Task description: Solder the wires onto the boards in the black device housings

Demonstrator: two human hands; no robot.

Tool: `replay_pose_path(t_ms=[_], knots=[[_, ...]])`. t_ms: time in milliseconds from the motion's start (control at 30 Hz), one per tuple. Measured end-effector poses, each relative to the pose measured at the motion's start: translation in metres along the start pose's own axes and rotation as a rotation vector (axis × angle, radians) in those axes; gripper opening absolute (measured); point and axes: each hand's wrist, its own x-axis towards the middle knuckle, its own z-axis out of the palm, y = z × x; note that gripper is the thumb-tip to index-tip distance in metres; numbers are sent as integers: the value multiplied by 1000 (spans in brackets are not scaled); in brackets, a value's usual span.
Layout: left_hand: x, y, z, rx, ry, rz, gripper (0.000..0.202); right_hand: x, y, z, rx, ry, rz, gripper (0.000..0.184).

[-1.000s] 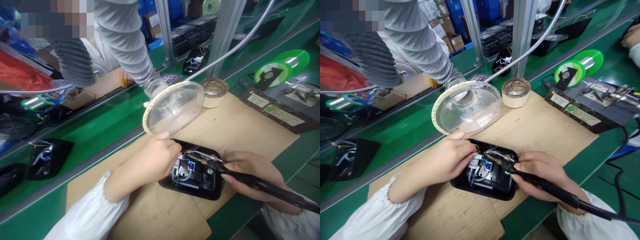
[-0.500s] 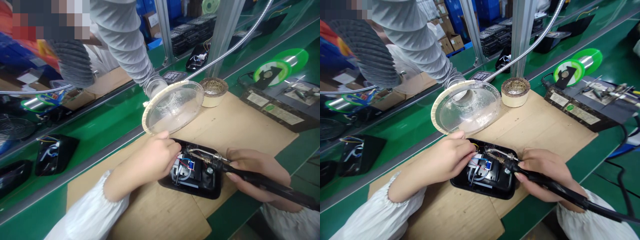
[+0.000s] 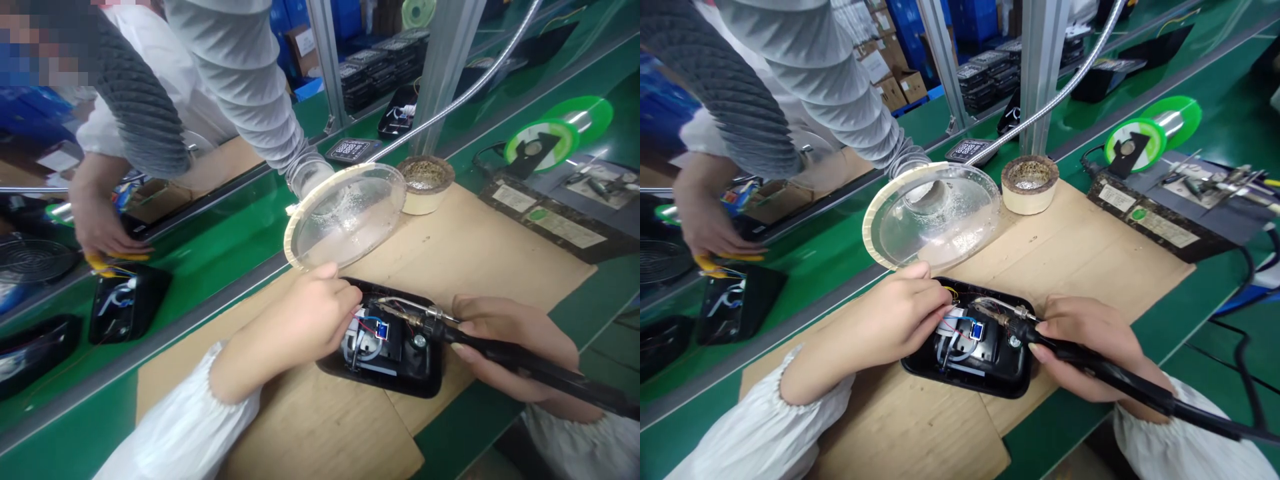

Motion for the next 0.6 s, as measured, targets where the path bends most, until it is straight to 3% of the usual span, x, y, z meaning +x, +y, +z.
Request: replay_pose_path(t_ms=[600], knots=[[2,-1,-1,-9,-2,18,31,0,1,1,10,29,-41,31]])
